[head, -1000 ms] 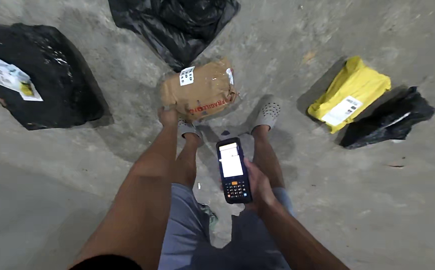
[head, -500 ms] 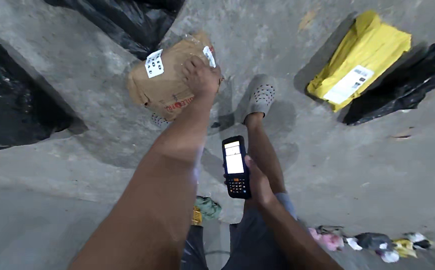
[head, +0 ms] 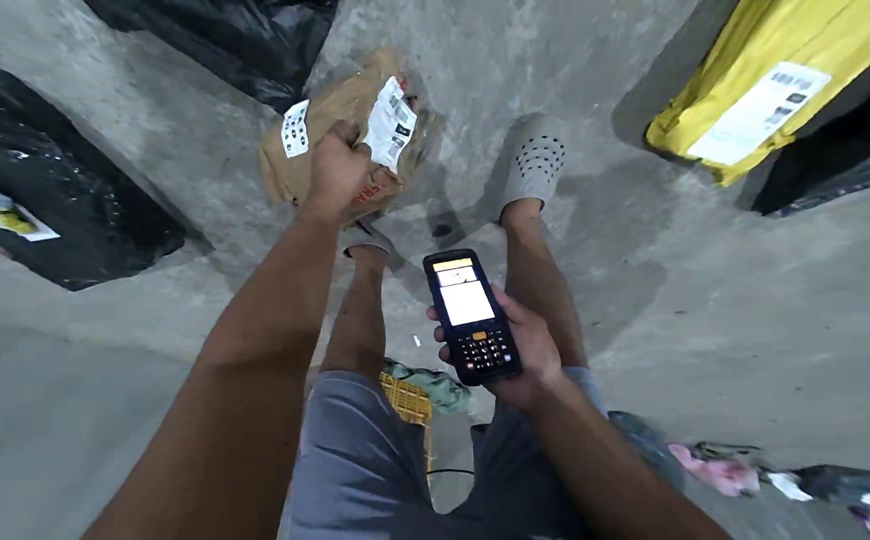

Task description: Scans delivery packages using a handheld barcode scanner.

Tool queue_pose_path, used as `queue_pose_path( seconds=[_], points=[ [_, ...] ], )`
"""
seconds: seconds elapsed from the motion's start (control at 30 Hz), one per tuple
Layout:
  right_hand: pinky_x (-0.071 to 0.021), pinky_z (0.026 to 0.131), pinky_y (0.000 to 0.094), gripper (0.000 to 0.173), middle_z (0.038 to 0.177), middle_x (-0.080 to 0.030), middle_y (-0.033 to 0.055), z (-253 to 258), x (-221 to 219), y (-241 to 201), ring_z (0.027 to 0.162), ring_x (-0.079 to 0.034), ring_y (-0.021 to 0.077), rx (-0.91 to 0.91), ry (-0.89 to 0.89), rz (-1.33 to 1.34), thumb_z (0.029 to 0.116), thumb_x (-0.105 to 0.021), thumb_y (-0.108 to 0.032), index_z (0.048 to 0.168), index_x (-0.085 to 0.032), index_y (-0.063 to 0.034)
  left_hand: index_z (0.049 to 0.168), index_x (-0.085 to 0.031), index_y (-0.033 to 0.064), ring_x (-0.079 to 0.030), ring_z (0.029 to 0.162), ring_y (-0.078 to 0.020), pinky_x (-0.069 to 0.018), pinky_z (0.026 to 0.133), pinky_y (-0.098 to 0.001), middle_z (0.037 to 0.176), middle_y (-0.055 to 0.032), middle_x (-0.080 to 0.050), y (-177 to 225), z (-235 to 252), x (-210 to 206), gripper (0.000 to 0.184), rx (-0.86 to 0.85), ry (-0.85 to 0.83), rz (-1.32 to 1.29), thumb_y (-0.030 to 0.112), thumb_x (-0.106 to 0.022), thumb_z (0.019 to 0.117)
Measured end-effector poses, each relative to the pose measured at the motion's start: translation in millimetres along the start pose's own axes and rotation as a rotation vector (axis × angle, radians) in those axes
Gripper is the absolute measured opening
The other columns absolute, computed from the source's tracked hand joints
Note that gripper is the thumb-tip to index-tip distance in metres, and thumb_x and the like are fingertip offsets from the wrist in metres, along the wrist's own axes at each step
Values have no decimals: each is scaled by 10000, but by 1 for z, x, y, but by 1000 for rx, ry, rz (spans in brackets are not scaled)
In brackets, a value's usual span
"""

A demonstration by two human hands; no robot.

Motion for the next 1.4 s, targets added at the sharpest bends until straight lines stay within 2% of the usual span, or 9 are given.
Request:
queue_pose_path(
  seconds=[0.23,0.37,0.53,0.67,0.77,0.93,1.07,1.27,1.4],
  points=[
    [-596,780,471,641,1284,-590,295,10,3,11,979,-679,393,-85,-211,169,1065,-179,-533,1391,-513,-93,1129,-652,12,-653,1044,-416,-487,884,-663,1064,-239,-673,-25,-32,42,322,-1,-60,276,259,-488,1002],
    [-594,793,474,623,1292,-596,292,11,0,17,987,-683,391,-111,-233,157,1067,-202,-528,1390,-513,-95,984,-629,20,-645,826,-322,-505,729,-593,875,-175,-638,-46,-37,57,237,-60,-40,129,223,-508,967],
    [-594,818,505,659,1271,-614,293,11,1,21,988,-688,398,-54,-158,72,1062,-184,-553,1379,-527,-89,961,-628,37,-642,731,-214,-543,680,-486,804,-107,-635,-75,-59,57,197,-123,44,-97,216,-549,973],
    [-600,801,511,649,1249,-624,286,12,-3,22,979,-693,396,0,-73,-37,1068,-170,-547,1388,-506,-93,1046,-657,26,-668,772,-152,-583,722,-399,883,-70,-679,-86,-91,49,173,-105,141,-388,161,-576,974],
    [-602,825,502,610,1266,-621,273,9,-12,31,1006,-694,385,12,-87,-142,1072,-207,-525,1419,-471,-97,1107,-648,13,-660,734,-106,-586,675,-318,891,-29,-693,-103,-113,25,175,-52,231,-683,113,-588,976],
    [-611,803,488,646,1244,-636,276,7,-34,58,981,-705,382,-30,-10,-275,1072,-140,-519,1402,-471,-73,1190,-581,-17,-672,889,-122,-582,840,-334,989,-66,-678,-112,-127,-26,210,63,377,-979,71,-560,1001],
    [-587,881,513,601,1320,-601,273,18,-29,69,1046,-685,392,-30,-169,-306,1027,-420,-543,1404,-493,-81,1153,-551,-1,-646,865,-138,-565,789,-330,973,-80,-642,-116,-131,-44,189,177,494,-1056,117,-567,1006],
    [-524,988,594,609,1364,-550,306,43,-27,68,1175,-618,457,15,-169,-477,1018,-422,-485,1512,-374,-131,1131,-570,8,-657,913,-154,-577,835,-357,985,-89,-642,-113,-117,-42,179,138,547,-1113,116,-567,988],
    [-519,998,604,592,1343,-566,306,55,-29,71,1188,-612,467,57,-115,-548,1007,-437,-484,1498,-407,-156,1134,-588,-11,-665,910,-145,-578,845,-352,973,-82,-657,-120,-104,-42,198,33,563,-1135,106,-549,979]
  ],
)
Point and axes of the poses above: each hand's wrist, its own z-axis towards the middle knuckle, its own x-axis out of the back of the hand, y = z × x, the point moved 1 cm from there along z, towards the middle knuckle
